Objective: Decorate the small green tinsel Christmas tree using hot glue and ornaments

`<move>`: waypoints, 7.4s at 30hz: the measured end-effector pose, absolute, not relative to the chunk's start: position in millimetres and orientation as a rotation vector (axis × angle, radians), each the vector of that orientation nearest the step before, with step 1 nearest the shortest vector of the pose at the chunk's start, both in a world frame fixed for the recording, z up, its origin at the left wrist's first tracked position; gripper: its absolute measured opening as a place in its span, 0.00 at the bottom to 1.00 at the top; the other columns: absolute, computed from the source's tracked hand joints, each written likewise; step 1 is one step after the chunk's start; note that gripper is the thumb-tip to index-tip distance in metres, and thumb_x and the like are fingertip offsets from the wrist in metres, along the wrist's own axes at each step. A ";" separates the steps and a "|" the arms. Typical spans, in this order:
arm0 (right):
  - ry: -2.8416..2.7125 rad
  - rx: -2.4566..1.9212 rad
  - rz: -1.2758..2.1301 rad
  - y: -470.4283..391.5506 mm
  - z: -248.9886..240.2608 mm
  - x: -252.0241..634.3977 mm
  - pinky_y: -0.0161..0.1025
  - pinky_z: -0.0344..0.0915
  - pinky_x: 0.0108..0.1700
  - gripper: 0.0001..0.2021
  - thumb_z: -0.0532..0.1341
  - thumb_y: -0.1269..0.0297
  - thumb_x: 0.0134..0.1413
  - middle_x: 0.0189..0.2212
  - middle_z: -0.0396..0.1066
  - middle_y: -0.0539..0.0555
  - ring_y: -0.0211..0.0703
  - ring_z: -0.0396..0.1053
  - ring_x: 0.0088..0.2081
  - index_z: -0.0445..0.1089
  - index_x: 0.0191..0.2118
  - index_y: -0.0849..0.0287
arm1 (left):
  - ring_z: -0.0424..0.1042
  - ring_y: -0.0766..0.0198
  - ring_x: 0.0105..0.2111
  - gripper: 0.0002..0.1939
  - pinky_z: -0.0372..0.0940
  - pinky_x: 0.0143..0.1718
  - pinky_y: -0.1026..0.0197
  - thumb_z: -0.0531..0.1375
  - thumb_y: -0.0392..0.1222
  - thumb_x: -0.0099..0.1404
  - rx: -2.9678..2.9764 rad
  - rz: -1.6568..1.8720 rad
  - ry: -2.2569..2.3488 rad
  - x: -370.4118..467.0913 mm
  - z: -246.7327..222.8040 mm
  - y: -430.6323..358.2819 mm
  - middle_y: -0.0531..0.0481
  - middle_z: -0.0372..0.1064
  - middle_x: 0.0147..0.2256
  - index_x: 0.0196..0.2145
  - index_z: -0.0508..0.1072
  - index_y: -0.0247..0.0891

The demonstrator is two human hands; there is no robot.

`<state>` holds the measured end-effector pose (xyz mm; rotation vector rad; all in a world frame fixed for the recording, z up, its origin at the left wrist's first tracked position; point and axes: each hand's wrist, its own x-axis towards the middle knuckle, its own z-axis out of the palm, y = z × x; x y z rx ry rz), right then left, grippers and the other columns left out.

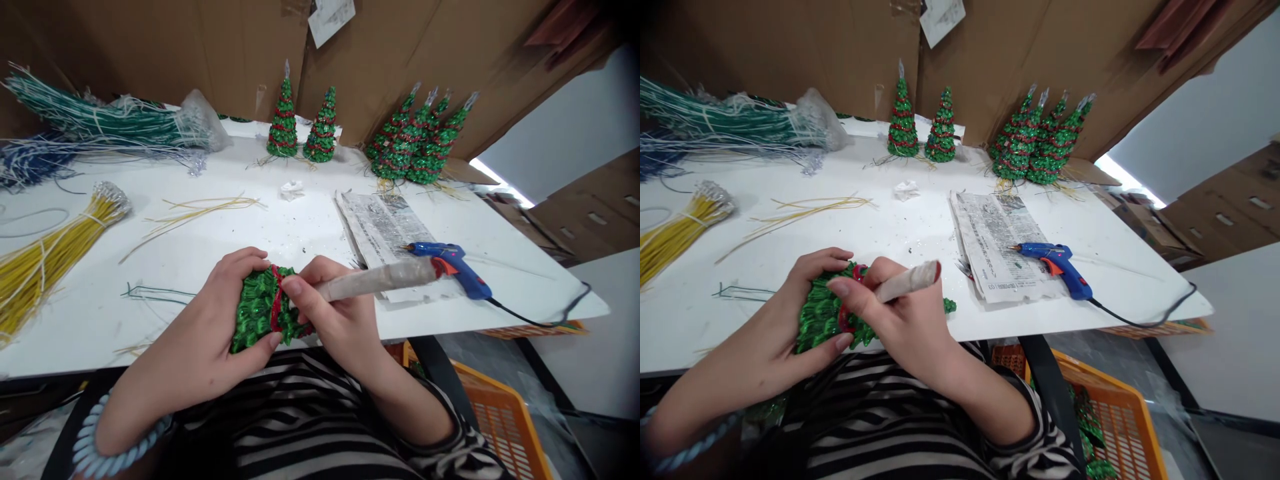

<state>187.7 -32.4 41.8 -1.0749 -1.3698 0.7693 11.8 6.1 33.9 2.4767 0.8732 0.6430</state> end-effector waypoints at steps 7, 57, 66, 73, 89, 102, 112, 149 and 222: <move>-1.326 -1.061 0.788 -34.8 37.9 186.2 0.30 0.50 0.18 0.18 0.62 0.59 0.57 0.14 0.58 0.43 0.29 0.54 0.17 0.60 0.19 0.56 | 0.55 0.52 0.61 0.33 0.55 0.63 0.51 0.59 0.43 0.62 2.456 0.666 0.829 4.1 33.5 6.5 0.44 0.53 0.59 0.61 0.48 0.45; -1.315 -1.030 0.849 -27.1 37.1 188.1 0.30 0.48 0.16 0.17 0.61 0.56 0.58 0.14 0.57 0.43 0.30 0.54 0.16 0.63 0.20 0.56 | 0.52 0.50 0.62 0.32 0.54 0.62 0.47 0.60 0.40 0.61 2.322 0.832 0.694 10.7 19.0 8.0 0.42 0.52 0.58 0.59 0.51 0.44; -1.282 -1.038 0.845 -27.0 35.7 188.9 0.31 0.49 0.16 0.19 0.61 0.54 0.58 0.13 0.58 0.44 0.30 0.54 0.16 0.64 0.20 0.56 | 0.52 0.52 0.61 0.32 0.53 0.63 0.49 0.60 0.40 0.60 2.319 0.833 0.683 9.2 19.6 6.2 0.43 0.52 0.58 0.59 0.51 0.45; -1.294 -1.013 0.857 -25.8 34.6 189.0 0.30 0.49 0.16 0.19 0.61 0.55 0.59 0.13 0.58 0.43 0.29 0.54 0.16 0.63 0.20 0.57 | 0.51 0.51 0.61 0.32 0.53 0.63 0.48 0.60 0.40 0.61 2.319 0.826 0.688 10.9 18.5 8.4 0.42 0.51 0.58 0.59 0.51 0.44; -1.285 -1.049 0.854 -25.8 35.8 189.9 0.30 0.50 0.15 0.20 0.61 0.53 0.58 0.13 0.58 0.43 0.29 0.53 0.15 0.62 0.19 0.57 | 0.51 0.50 0.61 0.32 0.53 0.62 0.46 0.60 0.41 0.61 2.316 0.830 0.679 9.7 17.9 8.6 0.42 0.52 0.58 0.59 0.51 0.45; -1.296 -1.076 0.833 -26.3 36.0 189.7 0.30 0.49 0.16 0.20 0.60 0.54 0.58 0.13 0.58 0.43 0.29 0.53 0.16 0.62 0.19 0.57 | 0.52 0.49 0.61 0.32 0.53 0.62 0.45 0.60 0.42 0.61 2.312 0.825 0.694 10.9 18.9 8.4 0.42 0.52 0.58 0.59 0.51 0.46; -1.307 -1.013 0.862 -25.0 35.2 190.3 0.29 0.48 0.16 0.19 0.60 0.56 0.59 0.13 0.57 0.43 0.28 0.52 0.16 0.63 0.19 0.58 | 0.52 0.50 0.61 0.32 0.53 0.63 0.47 0.60 0.41 0.61 2.318 0.825 0.691 10.0 18.0 8.5 0.43 0.51 0.58 0.59 0.51 0.45; -1.216 -0.995 0.887 -25.1 33.1 190.0 0.28 0.50 0.17 0.20 0.61 0.56 0.59 0.13 0.58 0.42 0.28 0.53 0.16 0.61 0.19 0.58 | 0.49 0.55 0.62 0.31 0.49 0.64 0.54 0.60 0.39 0.61 2.325 0.837 0.671 10.4 17.2 8.9 0.43 0.51 0.57 0.59 0.52 0.41; -1.175 -0.999 0.791 -27.5 31.4 188.4 0.32 0.51 0.17 0.21 0.62 0.46 0.54 0.14 0.58 0.44 0.30 0.53 0.16 0.62 0.20 0.56 | 0.52 0.48 0.61 0.32 0.53 0.62 0.43 0.60 0.39 0.61 2.316 0.840 0.692 11.4 17.6 9.0 0.41 0.52 0.57 0.59 0.52 0.45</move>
